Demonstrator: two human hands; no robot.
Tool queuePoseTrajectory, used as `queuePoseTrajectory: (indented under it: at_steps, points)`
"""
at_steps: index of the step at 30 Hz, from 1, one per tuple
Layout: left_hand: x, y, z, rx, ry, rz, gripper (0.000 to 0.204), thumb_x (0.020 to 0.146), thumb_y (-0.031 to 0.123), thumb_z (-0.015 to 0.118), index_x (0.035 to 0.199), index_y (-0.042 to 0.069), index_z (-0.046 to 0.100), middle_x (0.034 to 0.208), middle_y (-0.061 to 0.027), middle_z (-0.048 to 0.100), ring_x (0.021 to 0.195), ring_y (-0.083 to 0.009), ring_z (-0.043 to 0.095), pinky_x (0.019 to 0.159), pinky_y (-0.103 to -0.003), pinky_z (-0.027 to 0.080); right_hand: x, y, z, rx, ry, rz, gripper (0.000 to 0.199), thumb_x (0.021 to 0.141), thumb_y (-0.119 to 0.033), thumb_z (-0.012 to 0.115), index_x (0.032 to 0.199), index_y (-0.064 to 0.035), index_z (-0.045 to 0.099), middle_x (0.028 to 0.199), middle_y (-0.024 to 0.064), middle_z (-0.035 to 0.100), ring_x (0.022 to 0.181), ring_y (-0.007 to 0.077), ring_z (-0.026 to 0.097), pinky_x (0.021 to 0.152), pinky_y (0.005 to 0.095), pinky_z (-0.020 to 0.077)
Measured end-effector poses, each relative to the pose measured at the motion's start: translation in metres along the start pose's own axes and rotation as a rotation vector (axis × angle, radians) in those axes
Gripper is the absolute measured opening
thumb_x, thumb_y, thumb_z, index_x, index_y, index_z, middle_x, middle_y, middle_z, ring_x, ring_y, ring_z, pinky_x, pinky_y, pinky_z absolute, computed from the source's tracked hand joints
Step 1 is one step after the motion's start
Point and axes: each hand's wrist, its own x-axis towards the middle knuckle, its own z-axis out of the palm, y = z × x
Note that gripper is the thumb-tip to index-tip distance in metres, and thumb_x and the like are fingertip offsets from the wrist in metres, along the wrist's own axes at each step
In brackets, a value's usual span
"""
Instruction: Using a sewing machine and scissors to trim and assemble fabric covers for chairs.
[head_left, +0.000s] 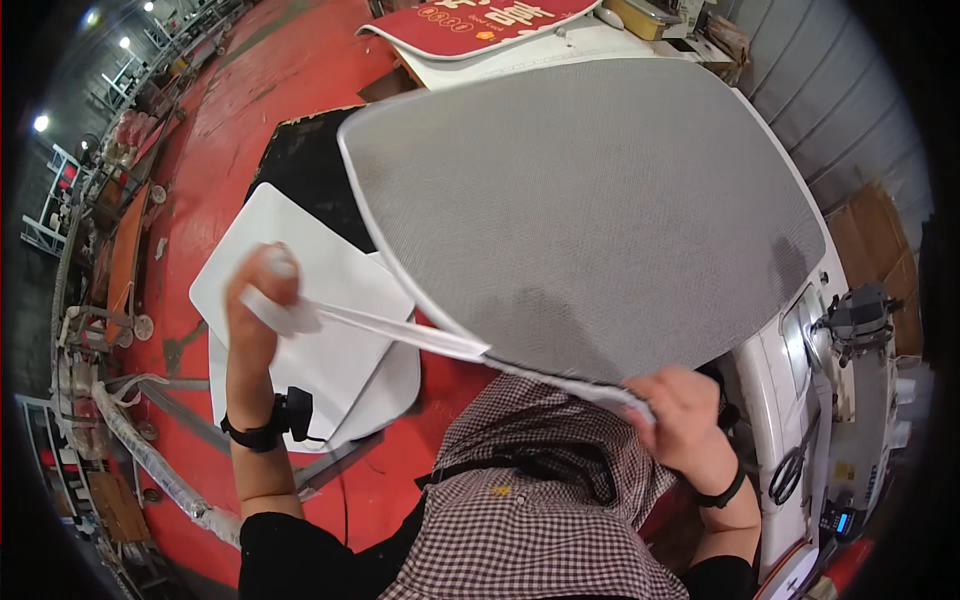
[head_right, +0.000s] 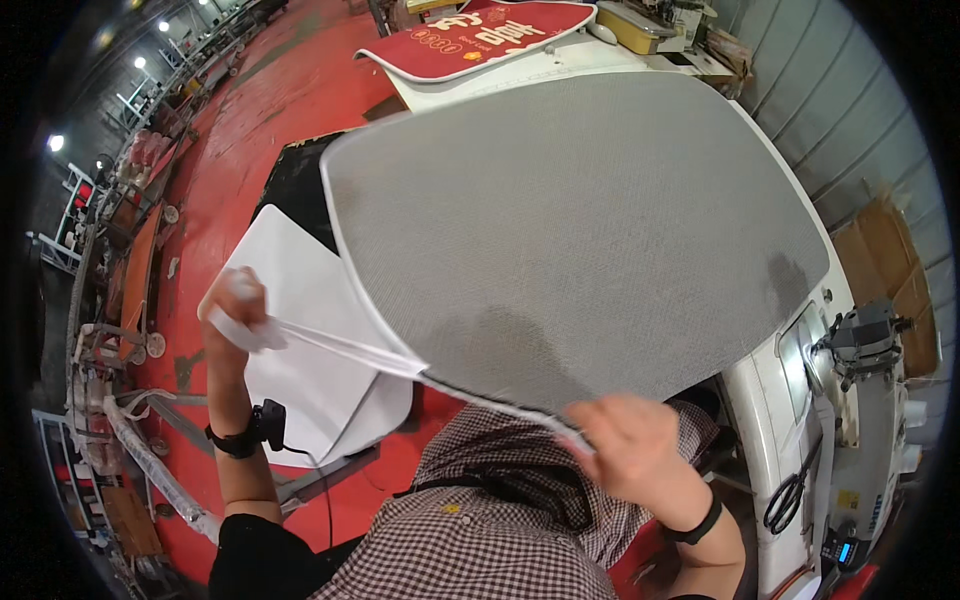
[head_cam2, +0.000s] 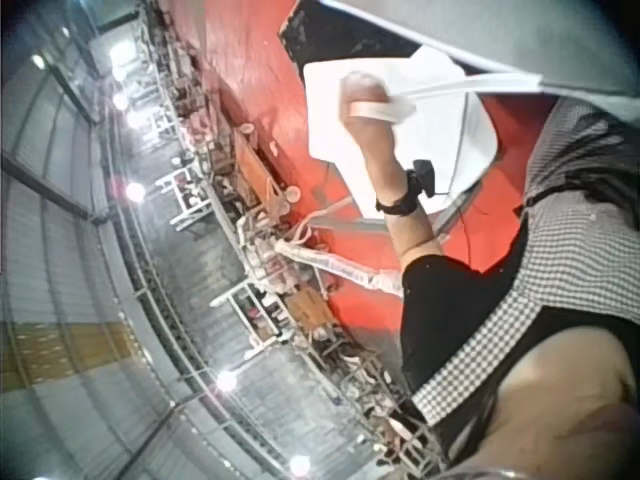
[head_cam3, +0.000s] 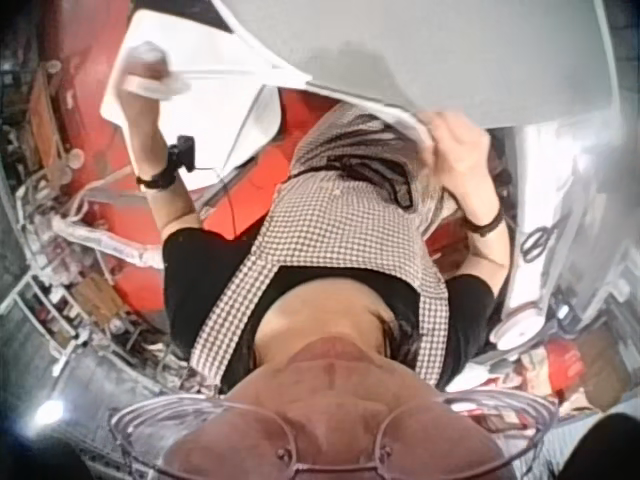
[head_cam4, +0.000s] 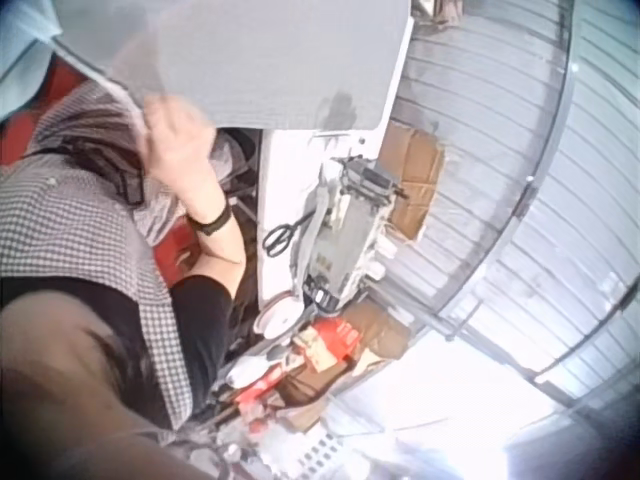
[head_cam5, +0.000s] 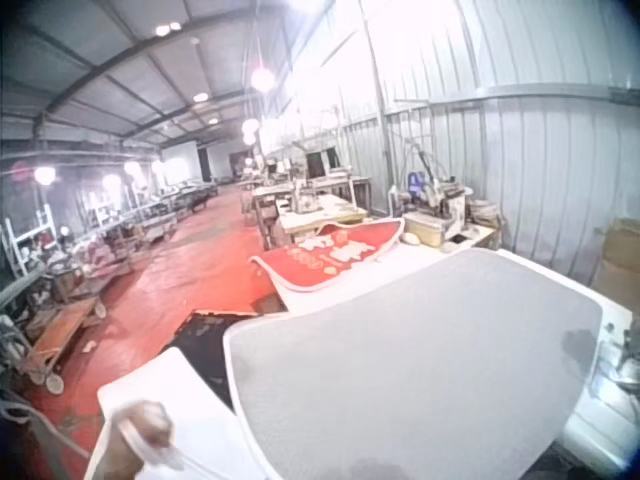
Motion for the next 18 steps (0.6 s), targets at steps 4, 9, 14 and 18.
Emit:
queuePoseTrajectory:
  at_steps: [4, 9, 14, 18]
  points:
    - [-0.017, 0.033, 0.052, 0.831, -0.411, 0.209, 0.038, 0.060, 0.015, 0.077, 0.089, 0.005, 0.056, 0.079, -0.0108, 0.051, 0.074, -0.0291, 0.053, 0.059, -0.033, 0.045, -0.020, 0.003, -0.014, 0.104, -0.127, -0.013, 0.026, 0.070, -0.019, 0.070, 0.090, -0.0044, 0.062, 0.062, 0.0046, 0.046, 0.051, 0.0210, 0.050, 0.045, 0.0317, 0.0394]
    - [-0.006, 0.086, 0.070, 0.242, -0.837, 0.377, 0.023, 0.058, 0.006, 0.068, 0.077, 0.007, 0.056, 0.086, -0.0052, 0.058, 0.079, -0.0280, 0.054, 0.067, -0.036, 0.045, -0.064, -0.006, -0.062, 0.437, -0.315, 0.218, 0.021, 0.072, -0.019, 0.066, 0.087, -0.0045, 0.066, 0.059, 0.0061, 0.046, 0.051, 0.0234, 0.051, 0.045, 0.0346, 0.0396]
    - [-0.034, 0.099, 0.174, -0.558, -1.167, 0.534, 0.017, 0.079, 0.018, 0.062, 0.077, 0.005, 0.053, 0.115, -0.0107, 0.056, 0.115, -0.0280, 0.045, 0.096, -0.051, 0.030, -0.077, -0.043, -0.086, 0.525, -0.502, 0.373, 0.040, 0.073, -0.015, 0.058, 0.111, -0.0038, 0.059, 0.080, 0.0161, 0.061, 0.070, 0.0351, 0.058, 0.062, 0.0400, 0.0471]
    - [-0.051, 0.105, 0.265, -0.885, -1.125, 0.180, 0.011, 0.079, 0.008, 0.055, 0.079, 0.001, 0.046, 0.079, -0.0082, 0.047, 0.073, -0.0247, 0.047, 0.068, -0.038, 0.038, -0.072, -0.084, -0.082, 0.233, -0.453, 0.474, 0.044, 0.068, -0.012, 0.060, 0.109, 0.0039, 0.057, 0.107, 0.0221, 0.054, 0.092, 0.0396, 0.053, 0.082, 0.0446, 0.0420]
